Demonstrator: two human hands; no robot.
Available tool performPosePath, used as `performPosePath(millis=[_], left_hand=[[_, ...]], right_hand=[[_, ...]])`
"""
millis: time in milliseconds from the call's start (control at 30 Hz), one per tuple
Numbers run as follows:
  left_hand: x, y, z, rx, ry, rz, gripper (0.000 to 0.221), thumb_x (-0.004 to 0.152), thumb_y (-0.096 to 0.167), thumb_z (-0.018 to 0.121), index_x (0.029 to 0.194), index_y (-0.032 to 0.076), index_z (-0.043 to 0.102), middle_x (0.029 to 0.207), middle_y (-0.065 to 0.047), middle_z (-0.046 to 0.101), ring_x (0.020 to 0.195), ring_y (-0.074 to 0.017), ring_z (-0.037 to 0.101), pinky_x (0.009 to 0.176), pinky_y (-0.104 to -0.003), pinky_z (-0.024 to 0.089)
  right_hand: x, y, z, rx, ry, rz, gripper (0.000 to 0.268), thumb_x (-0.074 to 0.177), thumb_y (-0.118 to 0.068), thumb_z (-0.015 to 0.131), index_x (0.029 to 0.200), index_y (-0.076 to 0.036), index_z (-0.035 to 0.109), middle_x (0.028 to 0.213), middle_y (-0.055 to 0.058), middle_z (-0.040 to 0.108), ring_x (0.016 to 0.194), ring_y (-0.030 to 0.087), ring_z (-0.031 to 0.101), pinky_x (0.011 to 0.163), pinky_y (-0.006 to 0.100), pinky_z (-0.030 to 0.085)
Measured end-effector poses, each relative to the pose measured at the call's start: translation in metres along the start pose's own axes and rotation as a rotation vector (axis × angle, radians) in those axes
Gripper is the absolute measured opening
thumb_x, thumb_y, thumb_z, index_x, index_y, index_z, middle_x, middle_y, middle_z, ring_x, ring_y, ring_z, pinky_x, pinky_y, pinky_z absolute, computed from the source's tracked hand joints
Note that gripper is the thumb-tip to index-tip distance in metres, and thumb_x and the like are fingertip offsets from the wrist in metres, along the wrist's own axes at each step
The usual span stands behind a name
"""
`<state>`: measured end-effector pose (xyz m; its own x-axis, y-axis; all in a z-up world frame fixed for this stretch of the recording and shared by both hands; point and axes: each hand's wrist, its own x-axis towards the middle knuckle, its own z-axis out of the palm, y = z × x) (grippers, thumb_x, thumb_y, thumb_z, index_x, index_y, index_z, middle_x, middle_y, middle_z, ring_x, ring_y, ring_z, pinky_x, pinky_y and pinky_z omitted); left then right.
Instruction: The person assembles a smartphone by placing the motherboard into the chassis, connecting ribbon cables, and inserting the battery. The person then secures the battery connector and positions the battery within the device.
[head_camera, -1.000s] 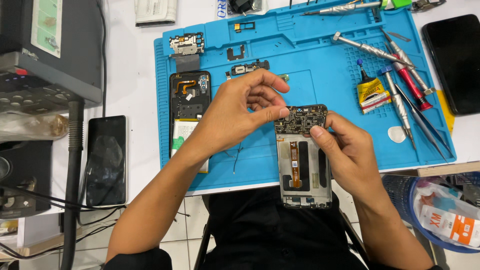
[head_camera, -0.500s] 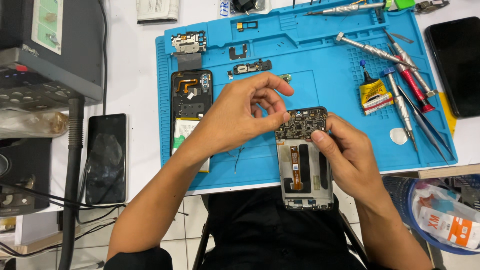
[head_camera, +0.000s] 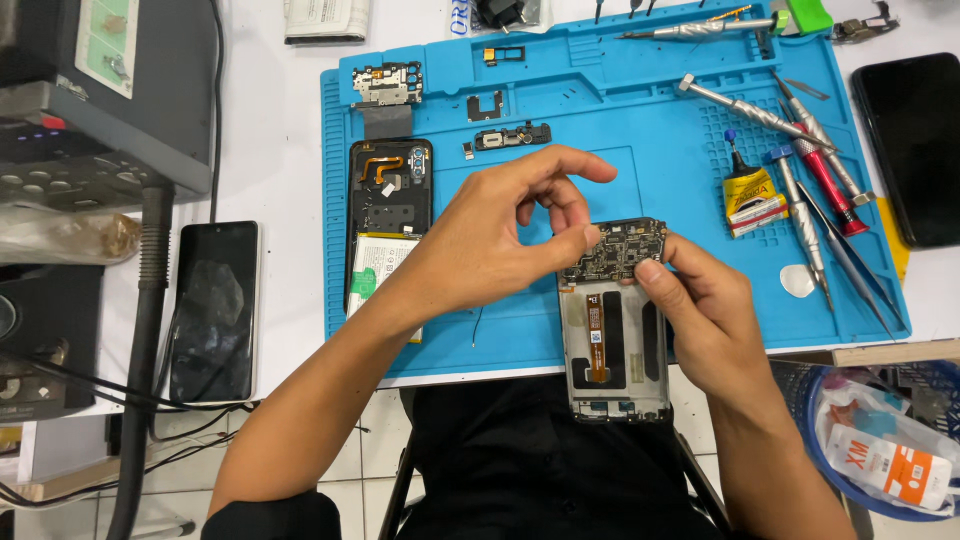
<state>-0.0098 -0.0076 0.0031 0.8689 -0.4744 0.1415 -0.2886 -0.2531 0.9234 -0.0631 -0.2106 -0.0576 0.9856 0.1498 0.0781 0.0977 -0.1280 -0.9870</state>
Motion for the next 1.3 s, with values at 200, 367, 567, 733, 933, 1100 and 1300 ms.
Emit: performPosePath(millis=[200, 367, 567, 733, 933, 1100, 1300], left_hand=[[-0.001, 0.005, 0.0, 0.102, 0.03, -0.005, 0.023, 0.08, 0.014, 0.06, 0.104, 0.015, 0.062, 0.077, 0.01, 0.063, 0.07, -0.0074, 0.048, 0.075, -0.024, 0.045], [-0.001, 0.0, 0.003, 0.068, 0.01, 0.012, 0.022, 0.082, 0.012, 0.06, 0.103, 0.016, 0.061, 0.076, 0.007, 0.057, 0.068, -0.0077, 0.047, 0.073, -0.023, 0.044], [-0.001, -0.005, -0.002, 0.038, 0.066, -0.005, 0.036, 0.079, 0.019, 0.064, 0.114, 0.019, 0.058, 0.079, 0.008, 0.06, 0.076, -0.0075, 0.053, 0.079, -0.024, 0.045], [-0.001, -0.015, -0.052, 0.322, 0.393, 0.202, 0.028, 0.09, 0.029, 0.06, 0.114, 0.016, 0.056, 0.09, 0.002, 0.061, 0.084, -0.0119, 0.056, 0.078, -0.03, 0.049], [0.013, -0.07, -0.072, 0.872, 0.322, 0.085, 0.009, 0.081, 0.006, 0.059, 0.085, 0.009, 0.066, 0.073, -0.002, 0.065, 0.076, -0.0273, 0.057, 0.075, -0.046, 0.046], [0.021, -0.088, -0.056, 1.022, 0.203, 0.038, 0.022, 0.079, 0.024, 0.079, 0.088, 0.007, 0.069, 0.082, -0.011, 0.065, 0.083, -0.0339, 0.06, 0.073, -0.049, 0.049], [0.022, -0.09, -0.055, 0.858, 0.248, 0.012, 0.019, 0.076, 0.015, 0.08, 0.078, 0.01, 0.062, 0.077, -0.007, 0.066, 0.074, -0.028, 0.062, 0.067, -0.044, 0.049]], right_hand=[[0.0, -0.004, 0.002, -0.04, 0.029, -0.012, 0.023, 0.099, -0.021, 0.048, 0.088, -0.004, 0.059, 0.084, 0.0, 0.056, 0.078, 0.008, 0.05, 0.071, 0.022, 0.04], [0.0, -0.003, 0.002, -0.029, 0.017, -0.003, 0.021, 0.099, -0.019, 0.048, 0.087, -0.005, 0.058, 0.084, 0.0, 0.057, 0.078, 0.007, 0.05, 0.07, 0.021, 0.041], [0.0, 0.001, 0.003, -0.046, 0.027, -0.01, 0.022, 0.099, -0.019, 0.049, 0.089, -0.004, 0.06, 0.084, 0.001, 0.059, 0.08, 0.008, 0.053, 0.073, 0.022, 0.042], [-0.002, 0.011, 0.003, 0.008, 0.122, 0.046, 0.027, 0.1, -0.018, 0.051, 0.075, -0.008, 0.049, 0.073, -0.002, 0.052, 0.068, 0.005, 0.043, 0.059, 0.02, 0.034], [-0.001, 0.02, 0.002, 0.147, 0.162, 0.035, 0.017, 0.099, -0.014, 0.054, 0.088, -0.002, 0.058, 0.084, 0.003, 0.059, 0.076, 0.009, 0.054, 0.065, 0.021, 0.044], [-0.002, 0.024, 0.001, 0.118, 0.172, 0.028, 0.021, 0.1, -0.015, 0.053, 0.081, -0.006, 0.053, 0.075, -0.001, 0.052, 0.066, 0.006, 0.045, 0.058, 0.019, 0.037], [-0.001, 0.019, 0.002, 0.162, 0.136, 0.005, 0.017, 0.099, -0.013, 0.053, 0.087, -0.002, 0.057, 0.083, 0.003, 0.059, 0.074, 0.01, 0.054, 0.063, 0.021, 0.046]])
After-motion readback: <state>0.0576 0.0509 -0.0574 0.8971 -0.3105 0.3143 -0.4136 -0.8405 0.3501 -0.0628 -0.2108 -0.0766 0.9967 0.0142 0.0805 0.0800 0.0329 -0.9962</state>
